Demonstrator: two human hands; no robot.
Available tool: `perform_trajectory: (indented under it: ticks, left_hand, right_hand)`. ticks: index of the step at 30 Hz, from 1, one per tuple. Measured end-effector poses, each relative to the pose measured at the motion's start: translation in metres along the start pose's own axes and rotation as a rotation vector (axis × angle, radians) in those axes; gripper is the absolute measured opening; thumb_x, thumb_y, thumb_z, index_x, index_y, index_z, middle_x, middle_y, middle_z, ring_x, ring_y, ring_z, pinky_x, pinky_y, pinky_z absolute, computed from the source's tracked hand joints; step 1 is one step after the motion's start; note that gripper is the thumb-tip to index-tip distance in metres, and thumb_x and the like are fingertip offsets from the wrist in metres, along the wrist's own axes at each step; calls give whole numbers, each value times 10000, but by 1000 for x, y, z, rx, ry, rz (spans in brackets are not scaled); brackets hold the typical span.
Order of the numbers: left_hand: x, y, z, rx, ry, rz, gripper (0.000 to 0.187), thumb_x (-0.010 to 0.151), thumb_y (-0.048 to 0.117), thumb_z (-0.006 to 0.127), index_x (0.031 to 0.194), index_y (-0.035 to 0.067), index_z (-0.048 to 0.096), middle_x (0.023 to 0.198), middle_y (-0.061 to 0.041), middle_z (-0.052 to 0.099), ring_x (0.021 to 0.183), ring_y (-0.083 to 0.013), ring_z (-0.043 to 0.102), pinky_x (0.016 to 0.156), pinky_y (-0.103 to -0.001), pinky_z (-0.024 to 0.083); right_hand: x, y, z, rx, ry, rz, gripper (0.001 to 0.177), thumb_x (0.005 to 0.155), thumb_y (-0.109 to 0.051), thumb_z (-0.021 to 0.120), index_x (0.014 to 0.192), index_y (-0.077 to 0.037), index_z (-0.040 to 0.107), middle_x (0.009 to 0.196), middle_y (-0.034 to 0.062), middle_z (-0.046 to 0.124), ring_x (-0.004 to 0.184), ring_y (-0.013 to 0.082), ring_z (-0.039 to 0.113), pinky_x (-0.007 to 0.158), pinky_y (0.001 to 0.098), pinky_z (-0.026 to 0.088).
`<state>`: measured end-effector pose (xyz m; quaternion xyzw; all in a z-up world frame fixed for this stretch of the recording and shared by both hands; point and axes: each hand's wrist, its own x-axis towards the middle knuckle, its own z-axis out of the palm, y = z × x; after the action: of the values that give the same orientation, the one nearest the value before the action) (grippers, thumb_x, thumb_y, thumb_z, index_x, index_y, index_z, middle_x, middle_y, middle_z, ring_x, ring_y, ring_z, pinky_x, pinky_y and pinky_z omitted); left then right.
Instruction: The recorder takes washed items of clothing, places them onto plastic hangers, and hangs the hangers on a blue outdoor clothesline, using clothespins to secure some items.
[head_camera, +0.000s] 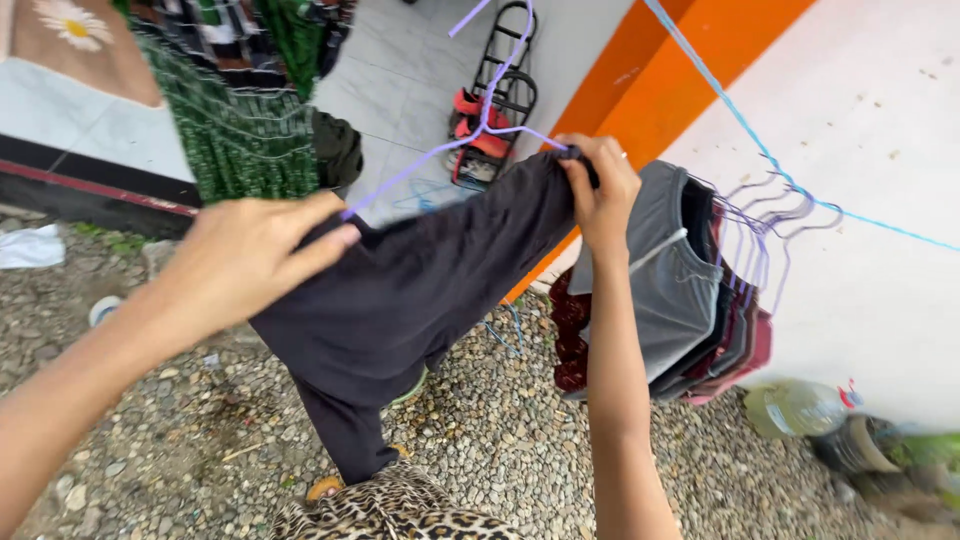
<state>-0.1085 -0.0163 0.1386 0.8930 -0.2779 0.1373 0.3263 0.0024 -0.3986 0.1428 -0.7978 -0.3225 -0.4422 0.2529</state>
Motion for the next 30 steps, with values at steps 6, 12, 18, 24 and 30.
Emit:
perform_trajectory:
  ticks: [6,12,18,24,30]
  left_hand:
    - [66,-28,50,356,432,239,146,1106,207,674,1082,64,654,877,-65,659,823,-253,669,663,-393,509]
    - [150,-26,104,318,509,377,160,1094,223,704,1035,81,660,909,-32,672,818,-223,639,773,-366,475]
    - [220,-12,146,112,384,442,177,1101,263,680,1149,92,679,1040,-62,646,1019,-279,597,897,-416,448]
    - [261,11,175,49,315,478,291,1018,317,700,1199,89,695,1212,-113,574,1197,-324,520,1006,-492,416]
    - [260,44,181,32,254,589,308,939,351,729,1104,94,686,1214,-103,572,1212,-325,521,1019,-491,426]
  right_hand:
    - [-48,2,-57,57,-186,327,181,942,-60,735,1089,-6,645,939,111,691,893,208,691,820,315,533]
    - [-70,-41,-119,362,-478,470,318,979,-87,678,1235,4,512,1125,106,661,1076,152,634,958,310,482]
    - [-95,-45,-124,608,-166,709,144,1088,-43,528,1217,-10,471,1171,93,668,1093,125,608,1026,279,466]
    - [-102,-30,-104,500,-7,743,123,1077,-46,540,1185,-15,492,1118,85,683,1052,100,601,992,254,460]
    - [-106,21,-83,492,99,756,122,1073,-73,561,1173,-15,525,1095,61,668,1043,89,602,980,235,453]
